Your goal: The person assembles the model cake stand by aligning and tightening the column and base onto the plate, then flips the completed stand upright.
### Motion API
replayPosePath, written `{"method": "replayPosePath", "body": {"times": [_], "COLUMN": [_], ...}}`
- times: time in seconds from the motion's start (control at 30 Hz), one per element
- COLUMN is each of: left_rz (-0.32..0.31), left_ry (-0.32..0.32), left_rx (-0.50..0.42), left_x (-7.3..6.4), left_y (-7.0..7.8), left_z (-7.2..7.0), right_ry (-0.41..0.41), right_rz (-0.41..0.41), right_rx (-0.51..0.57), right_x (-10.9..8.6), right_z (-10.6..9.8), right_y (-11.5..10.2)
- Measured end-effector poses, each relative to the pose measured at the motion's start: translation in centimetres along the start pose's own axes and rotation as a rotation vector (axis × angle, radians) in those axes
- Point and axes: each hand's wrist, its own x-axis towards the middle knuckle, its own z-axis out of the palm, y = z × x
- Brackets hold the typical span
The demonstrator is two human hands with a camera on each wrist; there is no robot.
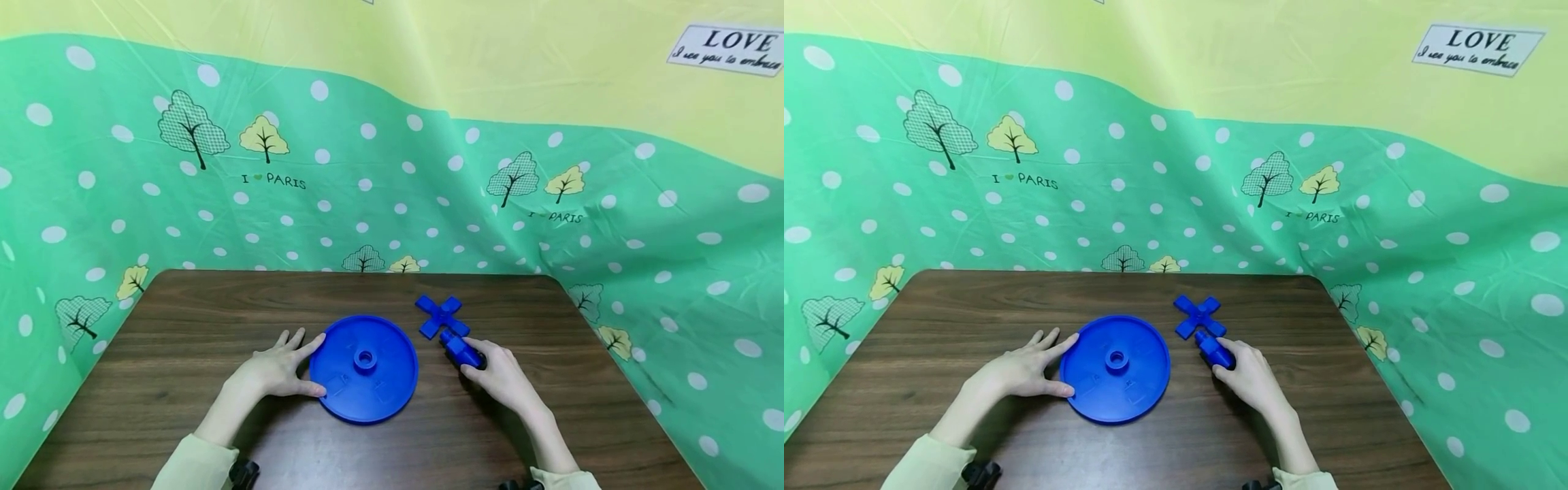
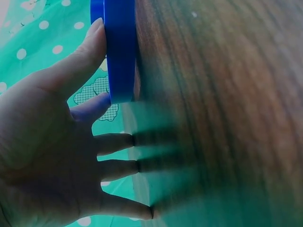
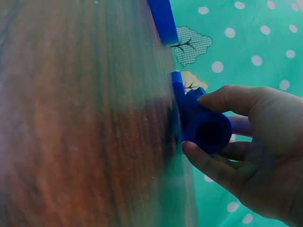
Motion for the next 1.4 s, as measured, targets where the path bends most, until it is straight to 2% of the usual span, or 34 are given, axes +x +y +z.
{"method": "replayPosePath", "body": {"times": [0.27,0.73,1.4], "left_rz": [-0.001,-0.009,-0.018], "left_ry": [-0.004,-0.004,-0.007], "left_rx": [-0.006,0.002,0.001], "left_x": [-0.1,0.0,-0.2], "left_y": [0.1,0.2,0.4], "left_z": [-0.1,-0.1,-0.2], "right_ry": [0.038,0.183,0.207], "right_rz": [-0.007,-0.135,-0.216], "right_rx": [0.077,0.066,0.286], "right_x": [-0.1,1.1,3.4], "right_z": [-0.8,-1.8,-2.6], "right_y": [-0.3,-1.3,-5.4]}}
